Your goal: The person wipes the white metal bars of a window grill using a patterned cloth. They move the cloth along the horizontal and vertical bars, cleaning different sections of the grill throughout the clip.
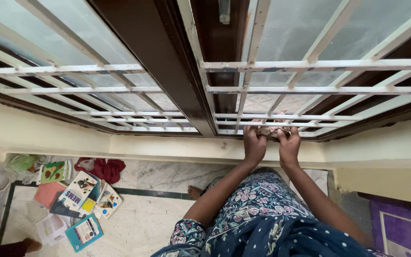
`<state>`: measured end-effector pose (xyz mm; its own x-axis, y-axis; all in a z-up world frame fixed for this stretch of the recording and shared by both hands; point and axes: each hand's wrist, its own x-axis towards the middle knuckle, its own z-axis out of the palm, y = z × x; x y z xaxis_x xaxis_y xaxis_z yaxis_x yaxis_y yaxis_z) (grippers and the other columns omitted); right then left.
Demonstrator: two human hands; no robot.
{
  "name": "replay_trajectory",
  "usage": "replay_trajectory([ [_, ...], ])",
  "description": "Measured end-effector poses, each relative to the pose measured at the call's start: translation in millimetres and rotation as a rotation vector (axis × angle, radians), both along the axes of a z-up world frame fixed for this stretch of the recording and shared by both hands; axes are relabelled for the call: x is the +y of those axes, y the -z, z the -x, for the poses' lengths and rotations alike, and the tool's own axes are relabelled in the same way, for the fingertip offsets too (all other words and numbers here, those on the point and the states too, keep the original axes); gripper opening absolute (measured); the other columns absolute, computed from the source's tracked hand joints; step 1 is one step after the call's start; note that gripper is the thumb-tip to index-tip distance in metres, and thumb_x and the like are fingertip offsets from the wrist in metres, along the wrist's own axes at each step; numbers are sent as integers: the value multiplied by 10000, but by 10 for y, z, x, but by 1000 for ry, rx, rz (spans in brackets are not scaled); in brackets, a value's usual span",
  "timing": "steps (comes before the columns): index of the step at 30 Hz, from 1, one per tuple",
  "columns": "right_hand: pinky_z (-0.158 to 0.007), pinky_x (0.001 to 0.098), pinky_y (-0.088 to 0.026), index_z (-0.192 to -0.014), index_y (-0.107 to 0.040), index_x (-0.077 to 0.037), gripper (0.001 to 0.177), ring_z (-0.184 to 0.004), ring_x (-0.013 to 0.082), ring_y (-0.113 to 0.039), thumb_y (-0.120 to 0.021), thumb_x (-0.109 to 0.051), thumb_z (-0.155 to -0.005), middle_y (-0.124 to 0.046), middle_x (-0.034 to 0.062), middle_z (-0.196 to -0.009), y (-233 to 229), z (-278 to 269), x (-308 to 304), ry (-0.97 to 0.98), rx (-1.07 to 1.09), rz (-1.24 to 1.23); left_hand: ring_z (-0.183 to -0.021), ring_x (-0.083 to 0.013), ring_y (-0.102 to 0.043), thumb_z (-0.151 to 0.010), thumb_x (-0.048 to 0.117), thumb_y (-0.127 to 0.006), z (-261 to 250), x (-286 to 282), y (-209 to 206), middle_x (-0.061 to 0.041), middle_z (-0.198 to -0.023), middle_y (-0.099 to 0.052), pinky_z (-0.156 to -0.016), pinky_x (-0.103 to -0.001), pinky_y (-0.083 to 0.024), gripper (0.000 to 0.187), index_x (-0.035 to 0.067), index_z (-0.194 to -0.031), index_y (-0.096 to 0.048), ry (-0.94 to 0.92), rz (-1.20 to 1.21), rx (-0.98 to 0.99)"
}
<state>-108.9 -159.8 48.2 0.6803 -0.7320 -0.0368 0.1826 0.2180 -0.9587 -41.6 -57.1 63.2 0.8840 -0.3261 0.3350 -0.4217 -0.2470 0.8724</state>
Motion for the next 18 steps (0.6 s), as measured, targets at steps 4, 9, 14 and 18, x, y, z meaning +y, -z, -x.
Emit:
replay_trajectory([
  [4,-715,287,-544,-1061,-657,44,99,-825,119,-656,-634,0,-975,-699,56,-936,476,-115,-285,-61,242,274,-990,-411,-616,-901,115,-648,-159,-146,227,-201,-1024,-666,-838,-514,-485,237,-5,-1105,-642,92,-91,68],
  [9,-632,294,-518,-1021,-665,37,79,-726,132,-632,-655,-14,-962,-690,64,-874,412,-135,-335,-129,333,91,-812,-257,-739,-853,46,-527,-397,-19,407,-131,-878,-746,-744,-399,-574,260,12,-1068,-671,343,75,431],
  [14,-758,255,-557,-1107,-644,-6,155,-849,80,-669,-612,-19,-956,-716,16,-959,-39,-87,-308,-138,41,68,-856,-181,-658,-905,3,-524,-437,-105,460,-108,-937,-697,-757,-310,-537,199,0,-1055,-653,410,308,577],
  [18,-707,347,-494,-979,-651,73,133,-761,140,-590,-692,-22,-1063,-639,105,-824,456,-39,-399,-166,250,293,-806,-168,-621,-822,-13,-497,-516,-49,573,-105,-919,-686,-728,-317,-520,339,16,-1134,-625,439,221,599],
])
